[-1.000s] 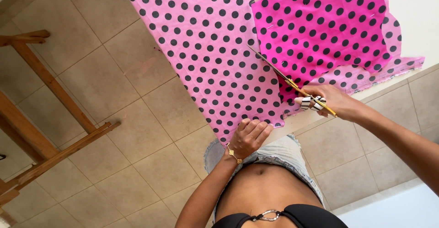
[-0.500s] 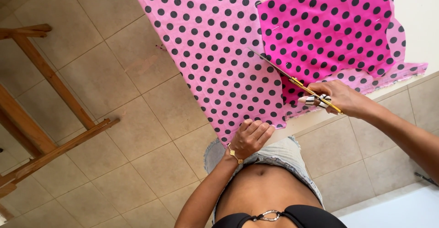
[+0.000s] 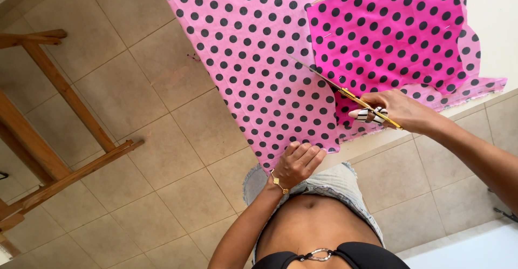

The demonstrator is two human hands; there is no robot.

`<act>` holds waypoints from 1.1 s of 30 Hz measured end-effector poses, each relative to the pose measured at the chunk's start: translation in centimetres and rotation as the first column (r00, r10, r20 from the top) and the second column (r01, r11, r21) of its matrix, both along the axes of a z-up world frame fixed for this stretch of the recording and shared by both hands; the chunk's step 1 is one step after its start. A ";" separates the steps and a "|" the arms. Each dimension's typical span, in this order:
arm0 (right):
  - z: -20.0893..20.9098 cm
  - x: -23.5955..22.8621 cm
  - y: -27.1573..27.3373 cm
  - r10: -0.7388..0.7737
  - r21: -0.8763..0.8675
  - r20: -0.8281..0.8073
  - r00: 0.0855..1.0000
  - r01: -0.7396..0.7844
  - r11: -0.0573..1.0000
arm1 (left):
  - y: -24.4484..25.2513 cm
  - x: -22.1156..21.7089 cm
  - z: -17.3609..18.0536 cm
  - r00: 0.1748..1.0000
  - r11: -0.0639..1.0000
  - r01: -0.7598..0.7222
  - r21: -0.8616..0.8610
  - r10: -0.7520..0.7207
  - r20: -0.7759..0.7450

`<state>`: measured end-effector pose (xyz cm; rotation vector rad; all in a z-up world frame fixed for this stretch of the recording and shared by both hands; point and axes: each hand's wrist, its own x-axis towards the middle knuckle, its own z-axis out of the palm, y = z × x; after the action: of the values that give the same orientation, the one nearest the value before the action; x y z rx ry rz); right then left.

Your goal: The person cuts patterned pink and black fabric with shears, following the edges of pinned-together sections.

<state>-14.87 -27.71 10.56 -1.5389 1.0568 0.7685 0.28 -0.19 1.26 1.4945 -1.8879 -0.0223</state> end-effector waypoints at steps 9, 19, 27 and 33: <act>-1.4 -1.0 0.2 0.036 -0.055 0.065 0.997 -0.032 0.998 | 0.2 -0.1 -0.1 1.000 1.000 0.009 0.025 -0.009 -0.007; 5.9 -7.5 -1.0 0.003 0.110 -0.250 0.968 0.026 0.994 | -1.3 0.3 3.4 0.624 0.932 -0.102 0.348 0.332 -0.707; -5.3 -9.4 -3.5 -0.142 -0.730 0.458 0.878 0.462 0.503 | 0.3 0.5 1.3 0.517 0.833 -0.152 0.532 0.526 -0.676; -9.3 -8.9 -4.4 0.016 -0.897 0.356 0.934 0.337 0.287 | 0.6 1.7 1.6 0.250 0.701 -0.356 0.618 0.708 -0.661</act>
<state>-23.80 -32.08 1.26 -2.3840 1.5165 -0.4560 2.01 0.39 2.89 1.7930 -0.4295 -0.7188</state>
